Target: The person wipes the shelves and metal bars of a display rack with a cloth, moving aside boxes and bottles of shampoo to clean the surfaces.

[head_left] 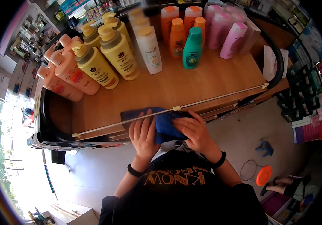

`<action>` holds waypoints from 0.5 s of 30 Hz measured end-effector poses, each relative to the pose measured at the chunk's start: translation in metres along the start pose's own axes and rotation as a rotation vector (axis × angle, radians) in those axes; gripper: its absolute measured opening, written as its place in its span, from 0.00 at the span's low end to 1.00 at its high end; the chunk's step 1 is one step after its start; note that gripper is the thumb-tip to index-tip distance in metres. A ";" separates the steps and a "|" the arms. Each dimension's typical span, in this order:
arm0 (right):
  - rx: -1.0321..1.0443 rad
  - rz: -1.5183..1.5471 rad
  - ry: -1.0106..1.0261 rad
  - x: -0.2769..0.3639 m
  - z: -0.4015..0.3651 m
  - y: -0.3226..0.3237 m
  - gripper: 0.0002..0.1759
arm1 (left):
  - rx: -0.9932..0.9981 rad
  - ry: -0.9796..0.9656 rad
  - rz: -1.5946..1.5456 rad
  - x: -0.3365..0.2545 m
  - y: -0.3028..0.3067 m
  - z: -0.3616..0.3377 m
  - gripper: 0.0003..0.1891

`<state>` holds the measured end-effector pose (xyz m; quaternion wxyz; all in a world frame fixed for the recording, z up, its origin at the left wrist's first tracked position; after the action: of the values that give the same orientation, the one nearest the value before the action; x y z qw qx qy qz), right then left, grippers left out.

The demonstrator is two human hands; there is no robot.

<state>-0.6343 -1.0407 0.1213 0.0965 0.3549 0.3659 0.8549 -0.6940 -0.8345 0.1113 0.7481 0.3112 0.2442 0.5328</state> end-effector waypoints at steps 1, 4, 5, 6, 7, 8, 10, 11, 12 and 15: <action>-0.006 -0.004 -0.016 -0.006 -0.005 0.002 0.28 | -0.012 -0.006 0.002 -0.004 -0.002 0.001 0.25; -0.056 -0.017 -0.080 -0.025 -0.014 0.022 0.32 | -0.004 -0.031 -0.011 -0.018 -0.012 0.007 0.25; -0.105 -0.022 -0.131 -0.032 -0.016 0.030 0.35 | -0.011 -0.029 -0.007 -0.024 -0.017 0.010 0.24; -0.100 -0.025 -0.126 -0.037 -0.017 0.035 0.35 | -0.015 -0.023 -0.007 -0.030 -0.021 0.012 0.24; -0.132 -0.070 -0.141 -0.042 -0.017 0.039 0.36 | -0.038 0.007 -0.021 -0.034 -0.023 0.013 0.24; -0.165 -0.115 -0.157 -0.046 -0.017 0.043 0.38 | -0.060 0.034 -0.035 -0.036 -0.025 0.013 0.24; -0.130 -0.146 -0.155 -0.041 -0.011 0.046 0.41 | -0.068 0.043 -0.028 -0.037 -0.027 0.013 0.25; -0.091 -0.189 -0.192 -0.035 -0.006 0.045 0.43 | -0.073 0.041 -0.023 -0.038 -0.027 0.013 0.25; -0.051 -0.233 -0.230 -0.029 -0.001 0.042 0.44 | -0.076 0.040 -0.017 -0.038 -0.027 0.012 0.25; -0.032 -0.260 -0.227 -0.012 0.014 0.026 0.46 | -0.014 -0.006 0.033 -0.032 -0.028 0.005 0.25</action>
<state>-0.6131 -1.0566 0.1401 0.2524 0.3975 0.3819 0.7953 -0.6820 -0.8722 0.0958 0.7420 0.3117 0.2332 0.5459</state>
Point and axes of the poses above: each hand's wrist, its own z-axis towards the middle knuckle, its own y-axis out of the back of the hand, x = y × z, the point moved 3 cm from there along z, towards the middle knuckle, and after that the axes turned 9 degrees about -y, right-handed, at the moved point
